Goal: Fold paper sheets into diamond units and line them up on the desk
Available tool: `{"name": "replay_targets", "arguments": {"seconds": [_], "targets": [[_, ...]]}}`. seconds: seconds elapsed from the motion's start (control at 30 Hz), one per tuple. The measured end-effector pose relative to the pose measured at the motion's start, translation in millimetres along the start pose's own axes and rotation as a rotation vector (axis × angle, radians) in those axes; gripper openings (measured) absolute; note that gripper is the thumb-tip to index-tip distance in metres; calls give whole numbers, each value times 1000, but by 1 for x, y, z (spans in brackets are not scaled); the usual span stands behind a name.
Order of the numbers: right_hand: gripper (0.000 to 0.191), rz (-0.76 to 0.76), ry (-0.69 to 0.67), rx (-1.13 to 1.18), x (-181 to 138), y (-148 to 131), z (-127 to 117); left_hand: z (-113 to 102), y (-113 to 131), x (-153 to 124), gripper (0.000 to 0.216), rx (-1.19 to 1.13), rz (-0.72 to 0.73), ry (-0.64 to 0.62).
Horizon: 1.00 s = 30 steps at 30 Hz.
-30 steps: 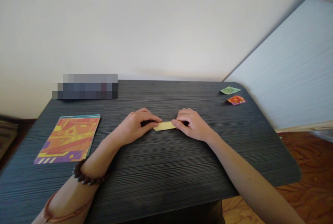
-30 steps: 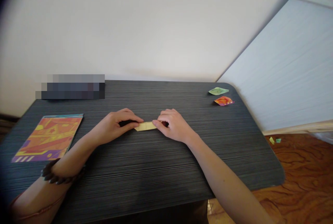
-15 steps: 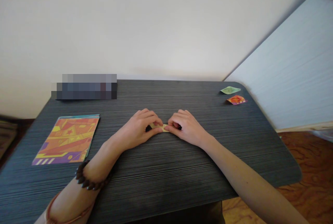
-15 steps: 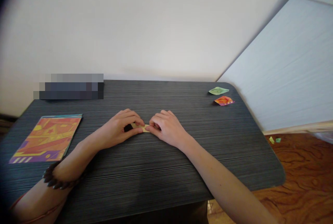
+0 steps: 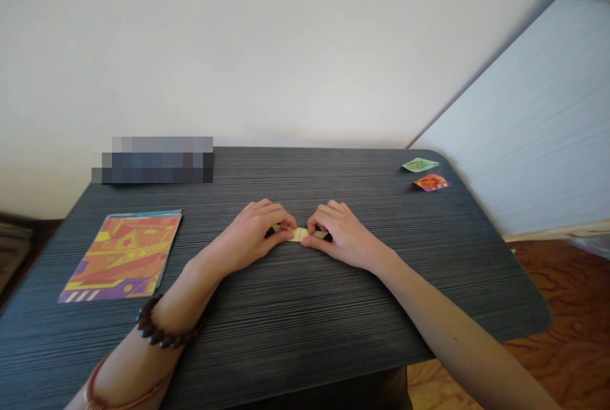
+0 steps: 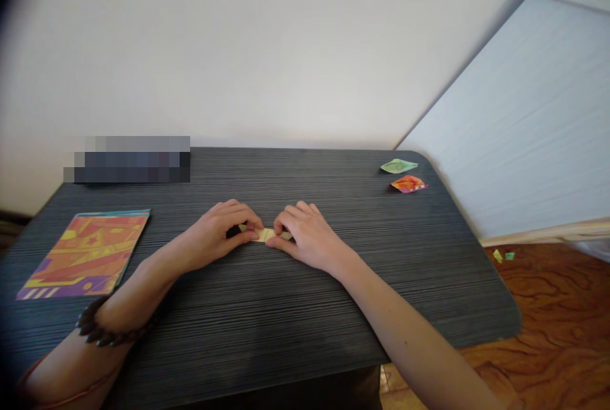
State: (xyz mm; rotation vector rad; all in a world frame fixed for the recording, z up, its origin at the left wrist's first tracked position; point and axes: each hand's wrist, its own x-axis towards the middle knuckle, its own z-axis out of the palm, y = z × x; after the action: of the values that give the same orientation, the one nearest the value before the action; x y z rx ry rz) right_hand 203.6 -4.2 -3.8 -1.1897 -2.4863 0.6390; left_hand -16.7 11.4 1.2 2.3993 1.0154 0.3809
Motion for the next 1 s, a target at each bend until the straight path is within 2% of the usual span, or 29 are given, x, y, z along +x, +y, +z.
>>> {"name": "replay_targets", "arguments": {"seconds": [0.23,0.43,0.6,1.0], "targets": [[16,34,-67,36,1,-2,-7,0,-1,-1,18,16,32,-25],[15,51,-67,8,0,-7,-9,0,-2,-1,21,6,57,-6],[15,-44,-99,18,-1,-7,-7,-1,-3,-4,16,12,56,-11],[18,41,-109,23,0,-4,-9,-3,-5,-4,17,11,26,-27]]}}
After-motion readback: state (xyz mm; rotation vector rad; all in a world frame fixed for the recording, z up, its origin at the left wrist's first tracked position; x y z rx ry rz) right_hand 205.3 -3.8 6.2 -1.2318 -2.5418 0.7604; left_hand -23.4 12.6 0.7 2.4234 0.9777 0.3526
